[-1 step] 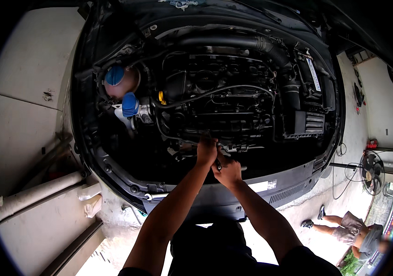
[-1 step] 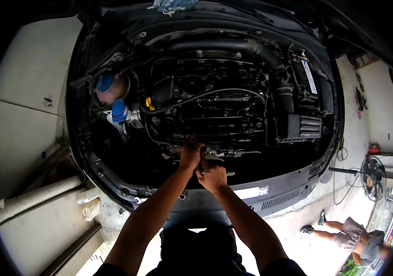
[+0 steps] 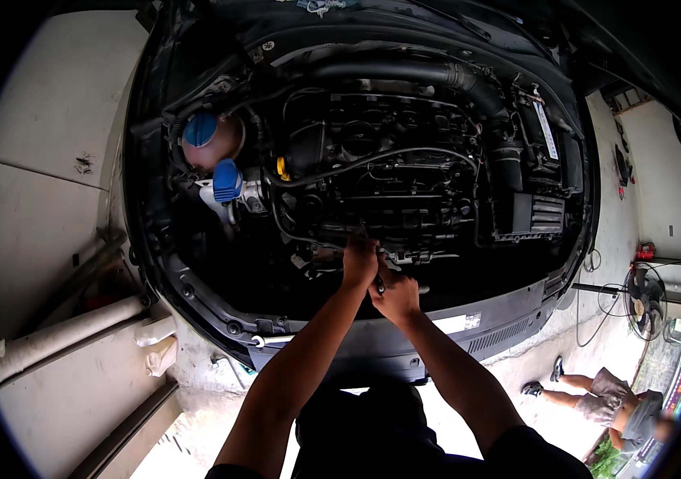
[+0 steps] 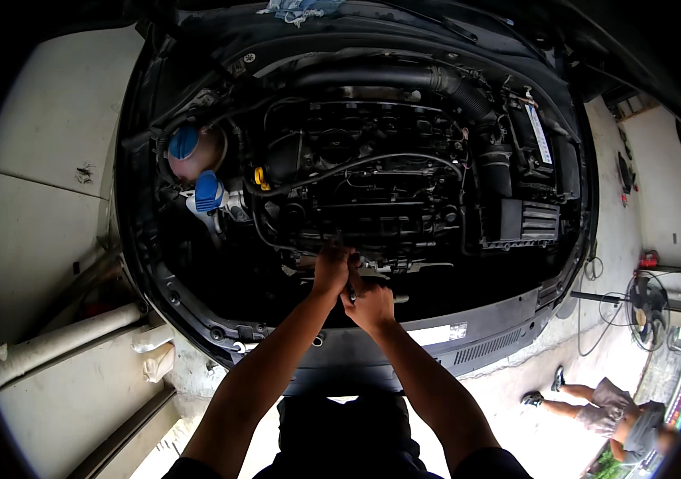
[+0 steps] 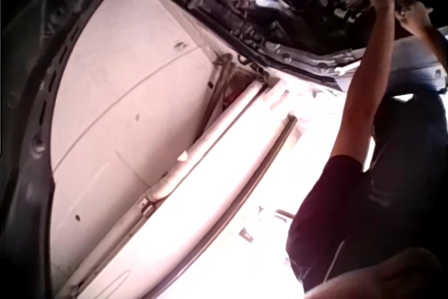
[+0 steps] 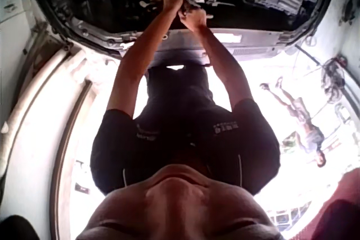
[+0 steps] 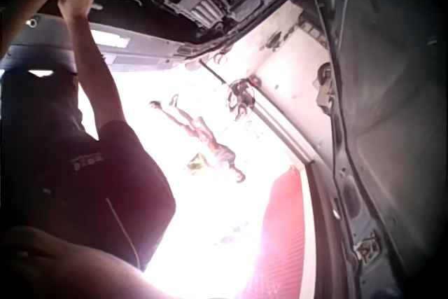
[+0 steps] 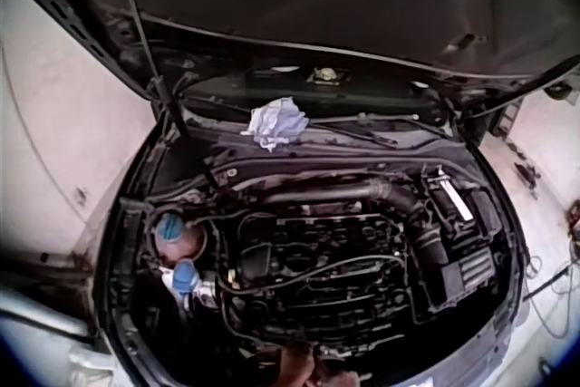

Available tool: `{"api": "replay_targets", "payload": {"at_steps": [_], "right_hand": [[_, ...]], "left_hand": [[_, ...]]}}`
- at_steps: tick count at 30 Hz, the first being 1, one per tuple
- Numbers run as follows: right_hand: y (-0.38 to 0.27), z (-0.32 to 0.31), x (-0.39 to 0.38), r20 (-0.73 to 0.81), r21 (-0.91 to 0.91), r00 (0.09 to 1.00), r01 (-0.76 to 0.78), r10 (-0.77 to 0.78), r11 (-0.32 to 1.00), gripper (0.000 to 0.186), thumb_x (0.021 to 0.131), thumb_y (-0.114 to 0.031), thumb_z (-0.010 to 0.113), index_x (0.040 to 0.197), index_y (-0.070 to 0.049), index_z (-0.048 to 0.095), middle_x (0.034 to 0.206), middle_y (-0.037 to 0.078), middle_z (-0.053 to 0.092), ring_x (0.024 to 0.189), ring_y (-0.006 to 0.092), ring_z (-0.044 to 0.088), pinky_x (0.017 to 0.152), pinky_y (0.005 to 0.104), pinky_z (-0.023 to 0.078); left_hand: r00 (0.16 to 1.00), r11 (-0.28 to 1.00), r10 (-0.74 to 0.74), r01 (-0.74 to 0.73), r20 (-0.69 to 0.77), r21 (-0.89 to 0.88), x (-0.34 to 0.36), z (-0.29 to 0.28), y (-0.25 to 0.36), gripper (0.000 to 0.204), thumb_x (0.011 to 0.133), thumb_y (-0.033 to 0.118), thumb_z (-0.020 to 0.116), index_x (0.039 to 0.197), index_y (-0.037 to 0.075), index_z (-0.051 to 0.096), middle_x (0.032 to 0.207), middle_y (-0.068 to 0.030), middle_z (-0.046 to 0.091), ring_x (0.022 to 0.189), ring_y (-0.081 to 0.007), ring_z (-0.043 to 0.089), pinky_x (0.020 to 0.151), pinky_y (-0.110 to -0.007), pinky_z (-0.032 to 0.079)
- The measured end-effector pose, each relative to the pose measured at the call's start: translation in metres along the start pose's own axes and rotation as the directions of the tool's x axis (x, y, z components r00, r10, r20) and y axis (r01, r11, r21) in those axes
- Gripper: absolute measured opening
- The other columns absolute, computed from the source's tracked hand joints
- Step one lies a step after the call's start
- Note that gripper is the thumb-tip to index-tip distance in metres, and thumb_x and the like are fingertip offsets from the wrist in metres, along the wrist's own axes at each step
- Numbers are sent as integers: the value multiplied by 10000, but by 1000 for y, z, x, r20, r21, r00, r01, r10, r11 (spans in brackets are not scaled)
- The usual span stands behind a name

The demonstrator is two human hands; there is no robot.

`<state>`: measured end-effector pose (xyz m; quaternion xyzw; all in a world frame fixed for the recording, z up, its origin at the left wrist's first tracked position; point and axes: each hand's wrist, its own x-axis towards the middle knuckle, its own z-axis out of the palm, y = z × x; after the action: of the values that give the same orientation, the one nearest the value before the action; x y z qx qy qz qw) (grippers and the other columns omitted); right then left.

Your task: The person removes a component from the car engine using a socket wrench, retrieves a different attachment from a tool case on the ground, and uses it to work on another part of the engine block.

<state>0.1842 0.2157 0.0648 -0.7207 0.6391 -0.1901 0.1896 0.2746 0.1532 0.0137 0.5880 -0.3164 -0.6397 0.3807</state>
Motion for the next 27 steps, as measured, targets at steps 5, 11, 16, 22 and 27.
{"api": "replay_targets", "payload": {"at_steps": [5,11,16,22,27], "right_hand": [[-1,21,9,22,-68,999,-42,44,997,524,759,-226,619,1230,-5,555,610,129,607,533,303,615,499,384,501],[-15,34,9,-102,27,984,-143,145,989,589,725,-182,627,1291,-70,510,585,100,596,512,280,611,492,392,513],[-32,31,10,-41,-156,976,-218,214,963,627,741,-181,632,1336,-95,456,618,80,611,527,285,622,490,380,526],[-22,22,20,-67,100,968,-236,243,967,575,776,-136,615,1331,-121,464,615,91,609,528,268,627,477,370,516],[-41,33,28,573,799,690,-349,442,-490,210,875,-106,537,677,-132,468,556,-55,320,499,80,328,518,261,312]], "left_hand": [[997,998,60,-60,-41,7,5,-6,-2,317,928,97,443,1207,-39,503,917,-116,639,704,-169,647,632,-286,511],[996,971,40,-58,81,233,17,-24,-3,348,937,96,445,1263,-17,493,956,-97,632,730,-170,649,652,-287,511],[988,998,-66,64,141,23,8,-29,13,319,937,87,444,1229,-17,517,915,-73,600,758,-158,624,705,-285,503],[975,983,-164,150,152,103,-11,-37,34,329,990,238,424,1204,21,548,975,-56,615,861,-136,601,791,-291,480],[991,983,52,-73,121,171,-46,-73,27,331,970,293,421,1102,40,588,957,-126,646,870,-201,621,740,-314,473]]}}
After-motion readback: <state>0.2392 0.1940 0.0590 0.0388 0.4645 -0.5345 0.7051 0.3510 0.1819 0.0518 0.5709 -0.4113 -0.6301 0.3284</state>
